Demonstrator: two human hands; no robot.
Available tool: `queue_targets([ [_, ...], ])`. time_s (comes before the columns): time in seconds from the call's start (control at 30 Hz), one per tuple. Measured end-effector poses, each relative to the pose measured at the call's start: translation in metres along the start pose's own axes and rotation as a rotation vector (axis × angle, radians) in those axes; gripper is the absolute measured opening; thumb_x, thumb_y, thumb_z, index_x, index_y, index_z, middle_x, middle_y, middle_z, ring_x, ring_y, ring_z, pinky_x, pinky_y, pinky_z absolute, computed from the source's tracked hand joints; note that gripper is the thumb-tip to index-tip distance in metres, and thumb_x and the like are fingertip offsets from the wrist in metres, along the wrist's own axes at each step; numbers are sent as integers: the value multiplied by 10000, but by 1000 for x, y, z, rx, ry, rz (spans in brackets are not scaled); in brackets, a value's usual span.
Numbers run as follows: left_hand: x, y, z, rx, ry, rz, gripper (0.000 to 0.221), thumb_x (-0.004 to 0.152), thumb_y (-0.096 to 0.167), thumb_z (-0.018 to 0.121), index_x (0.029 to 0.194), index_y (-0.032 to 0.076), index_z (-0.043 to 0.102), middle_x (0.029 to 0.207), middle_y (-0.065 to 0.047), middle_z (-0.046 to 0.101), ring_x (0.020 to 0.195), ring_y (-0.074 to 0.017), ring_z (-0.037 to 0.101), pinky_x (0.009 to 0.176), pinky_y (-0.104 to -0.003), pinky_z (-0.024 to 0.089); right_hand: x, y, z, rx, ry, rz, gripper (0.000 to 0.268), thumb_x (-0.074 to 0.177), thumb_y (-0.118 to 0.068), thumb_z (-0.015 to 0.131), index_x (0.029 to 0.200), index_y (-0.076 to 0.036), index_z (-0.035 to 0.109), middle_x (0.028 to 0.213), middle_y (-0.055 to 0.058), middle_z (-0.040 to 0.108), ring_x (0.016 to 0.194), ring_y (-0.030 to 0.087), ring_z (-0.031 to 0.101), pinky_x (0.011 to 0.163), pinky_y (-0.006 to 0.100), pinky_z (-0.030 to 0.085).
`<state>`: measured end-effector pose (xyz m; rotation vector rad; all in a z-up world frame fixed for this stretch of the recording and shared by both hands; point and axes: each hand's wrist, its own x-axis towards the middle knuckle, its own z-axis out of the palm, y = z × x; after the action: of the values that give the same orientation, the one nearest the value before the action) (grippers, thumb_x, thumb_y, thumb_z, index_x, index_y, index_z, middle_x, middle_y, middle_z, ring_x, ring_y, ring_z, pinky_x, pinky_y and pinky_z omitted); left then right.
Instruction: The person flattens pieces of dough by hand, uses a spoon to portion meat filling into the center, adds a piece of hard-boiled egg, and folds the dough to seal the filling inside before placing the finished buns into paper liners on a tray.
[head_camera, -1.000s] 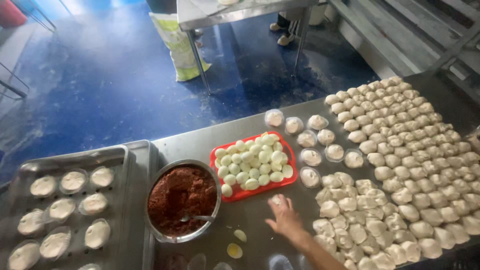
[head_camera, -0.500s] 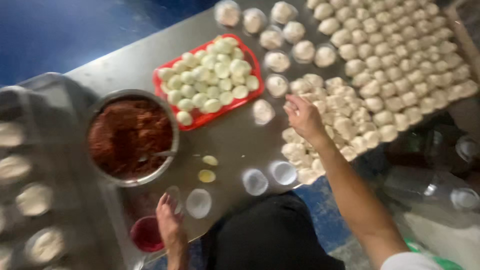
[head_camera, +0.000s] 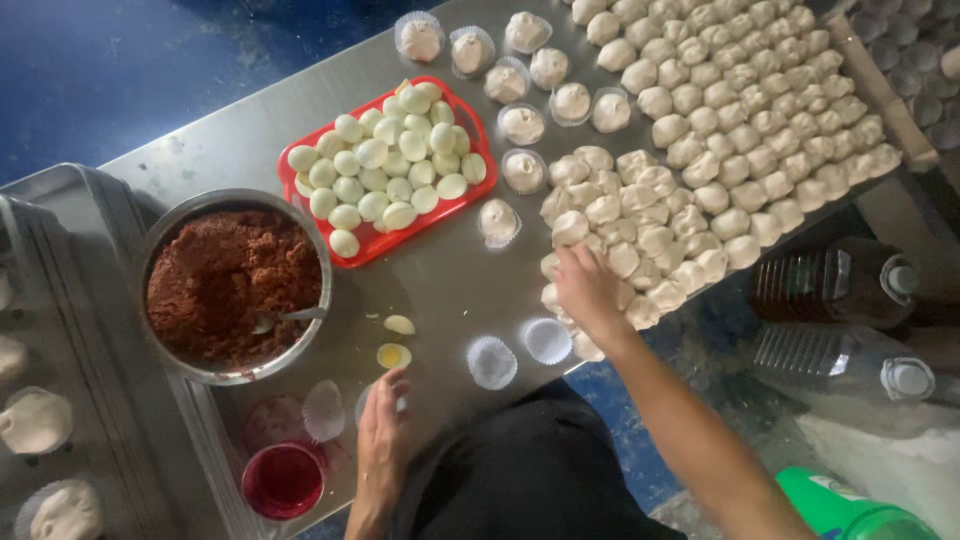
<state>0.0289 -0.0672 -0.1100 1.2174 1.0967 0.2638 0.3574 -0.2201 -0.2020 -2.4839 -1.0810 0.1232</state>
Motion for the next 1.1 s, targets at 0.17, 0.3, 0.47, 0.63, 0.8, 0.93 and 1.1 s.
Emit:
queue_targets([
  [0.17,-5,22,2,97,-4,123,554,1047,432,330,1360,58,593,1374,-152,643,1259,-272,612,1030,-399,490,28,18,22,-145,-180,-26,318,858,-199,712,1123,-37,643,1127,234,613,1064,452,588,894,548,500],
  [0.3,0,4,-7,-36,26,106,547,1057,431,331,1368,63,591,1351,-162,656,1258,-285,620,1029,-412,504,36,16,3,-241,-218,-300,344,678,-196,791,980,-91,665,1037,238,637,1004,453,614,809,527,529],
  [0.47,8,-25,-15,-168,-4,28,603,1034,475,339,1347,33,604,1360,-149,651,1261,-281,613,989,-453,506,62,-19,-72,391,-372,29,337,835,-252,789,1057,-38,650,825,107,715,757,216,699,677,378,567],
  [0.63,40,17,26,-732,-191,-84,723,1018,573,286,1485,54,478,1439,-194,598,1278,-307,574,1042,-478,429,34,-99,-104,1120,-579,50,298,936,-225,743,1140,-20,672,884,62,708,750,131,651,631,326,534],
  [0.8,40,64,43,-1359,-701,21,796,1037,658,328,1589,86,333,1554,-254,445,1384,-382,474,1172,-513,344,-1,-217,-109,736,-539,-363,196,935,-213,706,1061,-86,784,1061,86,729,1029,212,676,894,415,562],
  [0.93,17,106,29,-1353,-367,208,812,1011,654,335,1624,134,226,1645,-224,274,1441,-354,356,1129,-592,313,-4,-267,-141,386,81,-678,229,1015,-86,498,1123,-234,634,1510,193,532,1504,433,320,1202,534,294],
  [1.1,-25,134,29,-1181,-354,727,843,1010,674,371,1673,269,42,1784,-75,48,1625,-299,179,1310,-510,225,-26,-320,-107,368,-7,-557,580,1046,-326,475,1593,-152,386,1721,170,228,1618,367,169,1294,509,133],
])
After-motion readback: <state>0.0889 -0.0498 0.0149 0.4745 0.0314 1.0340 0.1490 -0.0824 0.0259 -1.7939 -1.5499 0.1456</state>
